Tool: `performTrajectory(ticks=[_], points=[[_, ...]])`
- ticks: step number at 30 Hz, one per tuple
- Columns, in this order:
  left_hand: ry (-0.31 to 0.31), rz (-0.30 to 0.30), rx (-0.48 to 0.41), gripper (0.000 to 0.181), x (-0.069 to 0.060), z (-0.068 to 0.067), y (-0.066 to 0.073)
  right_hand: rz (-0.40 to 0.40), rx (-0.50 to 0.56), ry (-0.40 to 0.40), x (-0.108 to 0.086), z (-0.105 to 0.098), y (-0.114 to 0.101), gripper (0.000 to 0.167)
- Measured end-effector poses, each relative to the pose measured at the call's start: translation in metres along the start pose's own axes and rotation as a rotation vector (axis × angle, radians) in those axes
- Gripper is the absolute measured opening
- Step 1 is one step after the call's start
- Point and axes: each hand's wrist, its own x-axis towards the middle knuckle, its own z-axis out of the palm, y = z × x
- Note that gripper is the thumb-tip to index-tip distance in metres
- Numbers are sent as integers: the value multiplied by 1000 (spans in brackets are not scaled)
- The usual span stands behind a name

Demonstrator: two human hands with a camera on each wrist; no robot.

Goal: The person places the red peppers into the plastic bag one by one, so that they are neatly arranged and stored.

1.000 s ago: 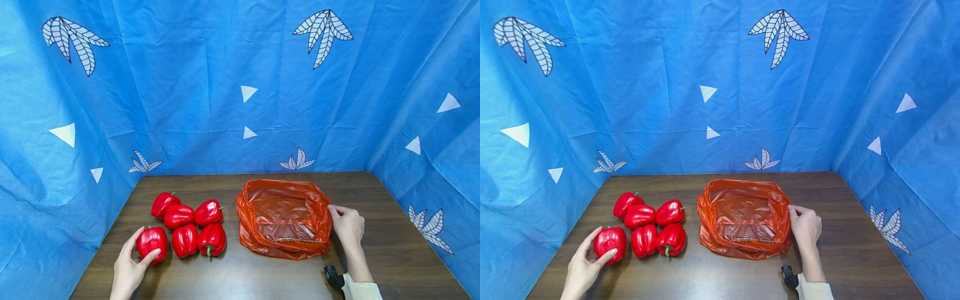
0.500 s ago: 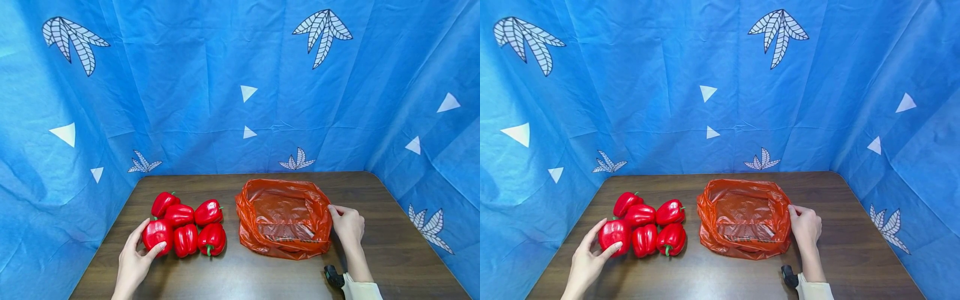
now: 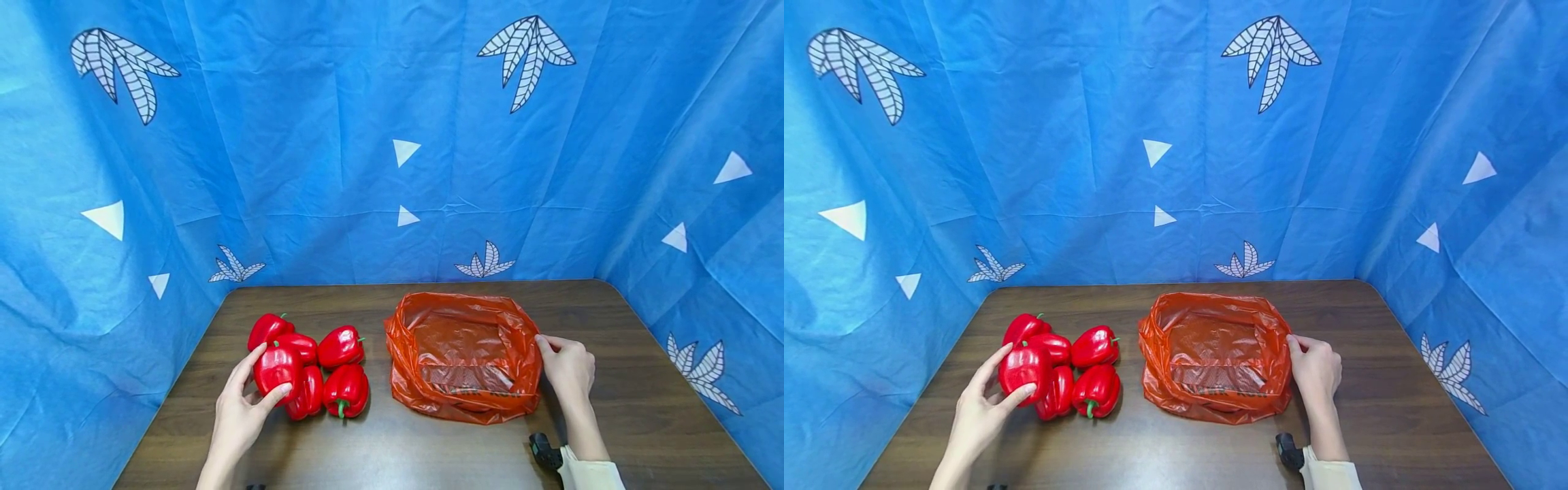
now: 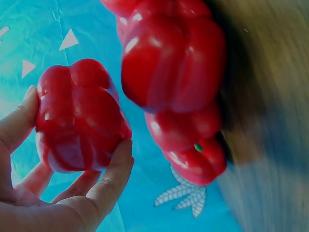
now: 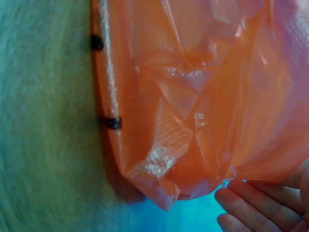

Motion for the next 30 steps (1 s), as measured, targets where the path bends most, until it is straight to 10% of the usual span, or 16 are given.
performTrajectory(ticks=[30], points=[[-234,147,-143,77,14,84,63,7,6,-4,-1,-3,-4,35]])
